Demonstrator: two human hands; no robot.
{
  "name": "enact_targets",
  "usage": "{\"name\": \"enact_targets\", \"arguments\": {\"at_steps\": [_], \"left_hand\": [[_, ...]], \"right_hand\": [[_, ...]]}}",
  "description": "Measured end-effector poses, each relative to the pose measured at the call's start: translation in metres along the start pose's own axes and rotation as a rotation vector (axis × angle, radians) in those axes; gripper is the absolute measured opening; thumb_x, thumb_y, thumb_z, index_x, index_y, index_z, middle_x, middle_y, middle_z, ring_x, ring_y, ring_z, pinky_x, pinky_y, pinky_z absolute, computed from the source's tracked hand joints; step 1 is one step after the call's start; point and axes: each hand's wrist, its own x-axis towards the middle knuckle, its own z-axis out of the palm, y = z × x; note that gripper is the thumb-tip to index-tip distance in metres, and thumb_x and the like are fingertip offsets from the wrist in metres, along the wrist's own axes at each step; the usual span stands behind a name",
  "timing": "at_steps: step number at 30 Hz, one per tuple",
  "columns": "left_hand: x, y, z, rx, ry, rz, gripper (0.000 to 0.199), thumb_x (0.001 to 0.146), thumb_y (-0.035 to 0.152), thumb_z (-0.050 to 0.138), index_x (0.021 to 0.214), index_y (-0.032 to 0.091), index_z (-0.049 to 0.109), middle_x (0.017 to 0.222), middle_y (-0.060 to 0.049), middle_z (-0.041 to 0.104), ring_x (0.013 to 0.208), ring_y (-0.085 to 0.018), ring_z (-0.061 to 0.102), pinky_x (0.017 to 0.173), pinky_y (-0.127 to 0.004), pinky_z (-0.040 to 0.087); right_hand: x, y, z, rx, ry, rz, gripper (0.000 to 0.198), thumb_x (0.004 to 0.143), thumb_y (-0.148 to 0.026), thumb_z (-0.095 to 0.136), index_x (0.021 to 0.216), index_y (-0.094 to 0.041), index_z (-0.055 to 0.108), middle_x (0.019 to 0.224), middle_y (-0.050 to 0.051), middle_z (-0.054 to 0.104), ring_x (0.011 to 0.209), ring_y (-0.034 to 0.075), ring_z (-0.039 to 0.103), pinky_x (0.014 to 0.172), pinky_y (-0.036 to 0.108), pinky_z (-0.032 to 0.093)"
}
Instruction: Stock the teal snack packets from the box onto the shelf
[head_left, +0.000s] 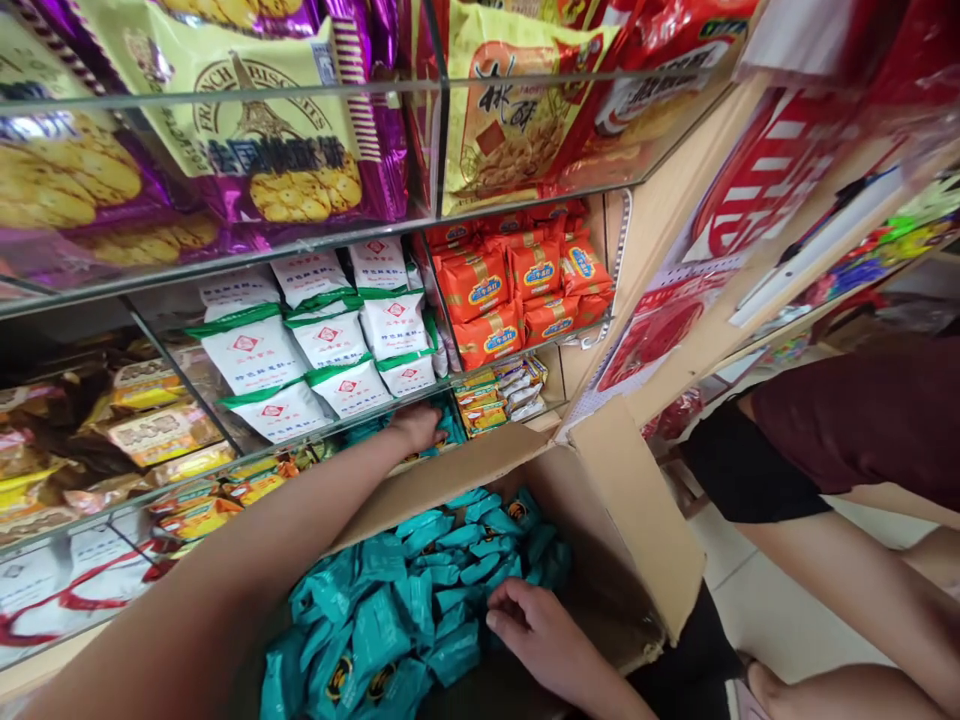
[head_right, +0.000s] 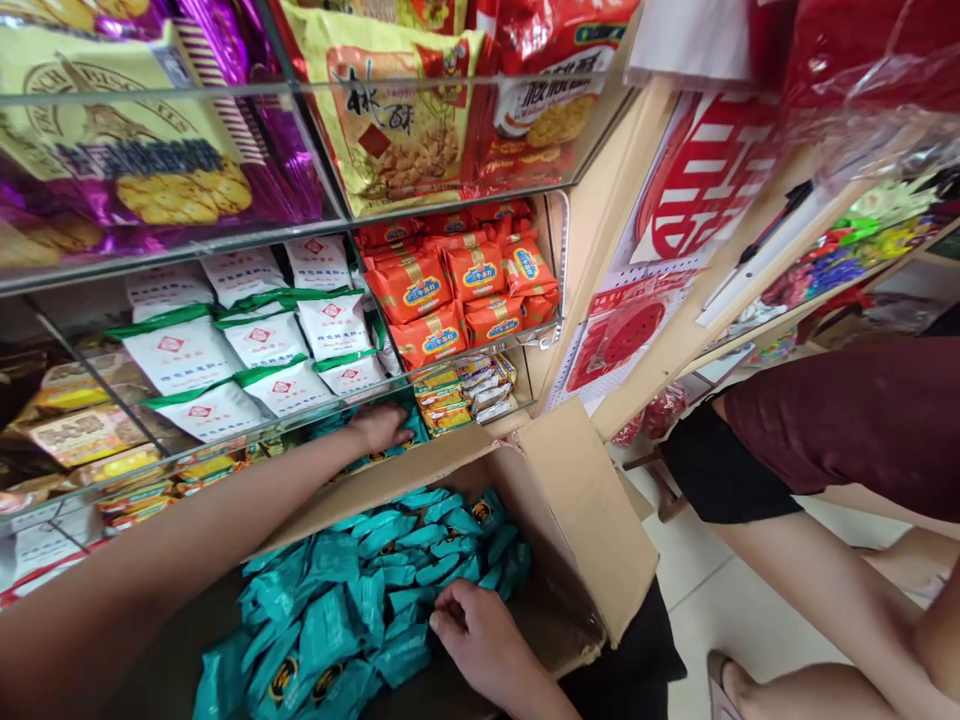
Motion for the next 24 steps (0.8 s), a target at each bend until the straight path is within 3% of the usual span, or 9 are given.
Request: {"name": "enact_targets", "arguments": {"at_steps": [3,5,7,10,13,17,20,22,24], "left_hand": [[-0.031,0.003,-0.022,-0.063,0.018,0.0,0.031,0.073,0.04,0.051,0.092,0.017,0.059,0.097,-0.01,0.061,0.087,-0.022,0.057,0.073,-0.033,0.043],[-0.069,0.008,-0.037,-0.109,0.087,0.022,0.033,0.077,0.041,0.044,0.099,0.02,0.056,0.102,-0.008,0.059,0.09,-0.022,0.056,0.075,-0.032,0.043],[-0.119,0.013,-0.043,-0.173,0.205,0.085,0.033,0.082,0.041,0.036,0.103,0.023,0.053,0.105,-0.004,0.058,0.097,-0.018,0.053,0.083,-0.029,0.04],[-0.195,0.021,-0.026,-0.487,0.547,0.266,0.021,0.082,0.031,0.041,0.093,0.022,0.056,0.095,-0.004,0.06,0.094,-0.016,0.053,0.084,-0.027,0.04],[-0.245,0.028,0.02,-0.677,0.521,0.327,0.014,0.08,0.022,0.045,0.09,0.023,0.056,0.091,-0.004,0.06,0.09,-0.015,0.054,0.08,-0.027,0.042],[-0.259,0.043,0.072,-0.91,0.411,0.079,0.025,0.082,0.029,0.043,0.104,0.023,0.05,0.105,-0.005,0.056,0.098,-0.015,0.052,0.082,-0.027,0.044],[-0.25,0.058,0.082,-1.052,0.363,-0.015,0.042,0.08,0.037,0.044,0.119,0.022,0.039,0.118,-0.007,0.049,0.104,-0.017,0.049,0.082,-0.028,0.044],[-0.242,0.068,0.079,-1.137,0.376,-0.013,0.037,0.08,0.04,0.042,0.111,0.02,0.046,0.111,-0.006,0.053,0.099,-0.017,0.05,0.082,-0.028,0.042],[-0.235,0.077,0.073,-1.222,0.436,-0.061,0.029,0.082,0.042,0.038,0.087,0.018,0.054,0.087,-0.003,0.057,0.083,-0.015,0.053,0.076,-0.026,0.043]], "right_hand": [[0.007,0.001,-0.01,-0.178,0.052,-0.071,0.015,0.076,-0.021,0.049,0.084,-0.017,0.061,0.082,0.005,0.063,0.077,0.017,0.058,0.069,0.024,0.043],[0.017,0.005,-0.018,-0.382,0.086,-0.114,0.022,0.072,-0.018,0.056,0.093,-0.015,0.06,0.097,0.01,0.06,0.093,0.021,0.054,0.082,0.029,0.039],[0.027,0.012,-0.023,-0.513,0.043,-0.116,0.036,0.065,-0.014,0.062,0.1,-0.013,0.058,0.104,0.013,0.057,0.096,0.024,0.052,0.083,0.031,0.039],[0.037,0.022,-0.021,-0.552,-0.052,-0.135,0.029,0.062,-0.007,0.062,0.09,-0.014,0.063,0.09,0.01,0.062,0.084,0.022,0.058,0.075,0.028,0.042],[0.034,0.023,-0.017,-0.581,-0.087,-0.192,0.015,0.064,-0.008,0.06,0.076,-0.015,0.064,0.082,0.007,0.063,0.08,0.02,0.058,0.071,0.026,0.042],[0.016,0.004,-0.022,-0.588,-0.041,-0.252,0.01,0.074,-0.015,0.052,0.08,-0.016,0.06,0.083,0.006,0.061,0.084,0.02,0.055,0.072,0.026,0.04],[-0.002,-0.02,-0.021,-0.383,0.046,-0.289,0.014,0.082,-0.025,0.044,0.084,-0.017,0.055,0.079,0.003,0.058,0.075,0.016,0.054,0.067,0.024,0.04],[-0.012,-0.035,-0.012,-0.184,0.079,-0.31,0.018,0.083,-0.032,0.042,0.082,-0.018,0.052,0.072,0.0,0.054,0.065,0.013,0.051,0.06,0.022,0.039],[-0.018,-0.045,0.003,-0.023,0.157,-0.311,0.022,0.084,-0.037,0.039,0.079,-0.018,0.05,0.065,-0.002,0.05,0.059,0.012,0.047,0.055,0.021,0.038]]}}
